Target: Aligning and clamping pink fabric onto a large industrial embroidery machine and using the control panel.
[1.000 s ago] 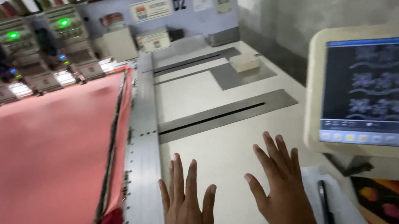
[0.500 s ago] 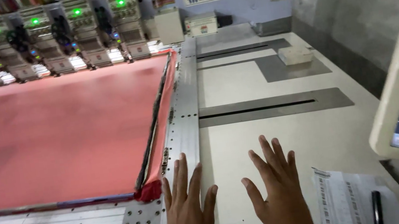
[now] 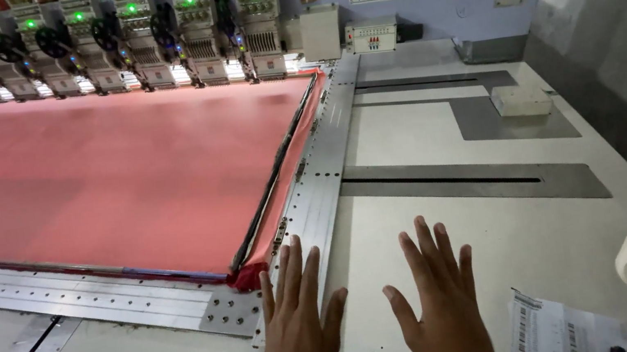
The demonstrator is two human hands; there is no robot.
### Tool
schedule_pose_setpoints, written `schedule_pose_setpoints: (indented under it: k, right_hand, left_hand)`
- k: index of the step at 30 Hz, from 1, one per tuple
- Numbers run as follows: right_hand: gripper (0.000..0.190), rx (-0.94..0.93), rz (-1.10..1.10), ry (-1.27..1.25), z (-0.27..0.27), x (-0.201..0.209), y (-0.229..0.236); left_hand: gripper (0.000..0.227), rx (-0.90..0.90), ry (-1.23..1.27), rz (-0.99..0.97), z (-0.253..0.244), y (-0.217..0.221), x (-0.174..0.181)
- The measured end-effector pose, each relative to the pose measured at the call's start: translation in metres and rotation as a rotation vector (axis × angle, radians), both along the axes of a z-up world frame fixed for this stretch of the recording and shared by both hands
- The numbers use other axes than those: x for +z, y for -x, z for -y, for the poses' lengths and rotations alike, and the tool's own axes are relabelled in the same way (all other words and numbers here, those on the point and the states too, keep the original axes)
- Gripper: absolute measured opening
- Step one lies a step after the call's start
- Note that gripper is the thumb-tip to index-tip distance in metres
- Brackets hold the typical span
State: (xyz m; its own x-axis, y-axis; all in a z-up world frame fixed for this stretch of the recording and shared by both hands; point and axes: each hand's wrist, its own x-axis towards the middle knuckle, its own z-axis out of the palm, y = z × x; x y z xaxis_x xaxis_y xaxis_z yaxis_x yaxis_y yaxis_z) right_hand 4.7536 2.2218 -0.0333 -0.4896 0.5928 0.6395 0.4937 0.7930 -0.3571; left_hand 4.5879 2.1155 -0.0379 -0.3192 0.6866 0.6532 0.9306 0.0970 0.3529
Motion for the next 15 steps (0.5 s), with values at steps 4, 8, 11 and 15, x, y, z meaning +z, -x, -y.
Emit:
schedule_pose_setpoints:
  k: [4,8,11,15]
  right_hand:
    - [0.070,0.020,0.040,0.010,0.003,-0.002,-0.008]
    - [0.068,0.054,0.022,-0.025,0.007,-0.004,-0.009]
    - [0.069,0.090,0.004,-0.066,0.009,-0.006,-0.010]
    - [0.065,0.143,0.012,-0.047,0.012,-0.006,-0.008]
  left_hand:
    - [0.064,0.021,0.018,-0.008,0.006,-0.016,0.006]
    - [0.062,0.034,-0.044,0.004,0.013,-0.023,0.009]
    - [0.064,0.049,-0.010,0.031,0.020,-0.029,0.014]
    - [0.067,0.094,0.019,0.055,0.030,-0.032,0.020]
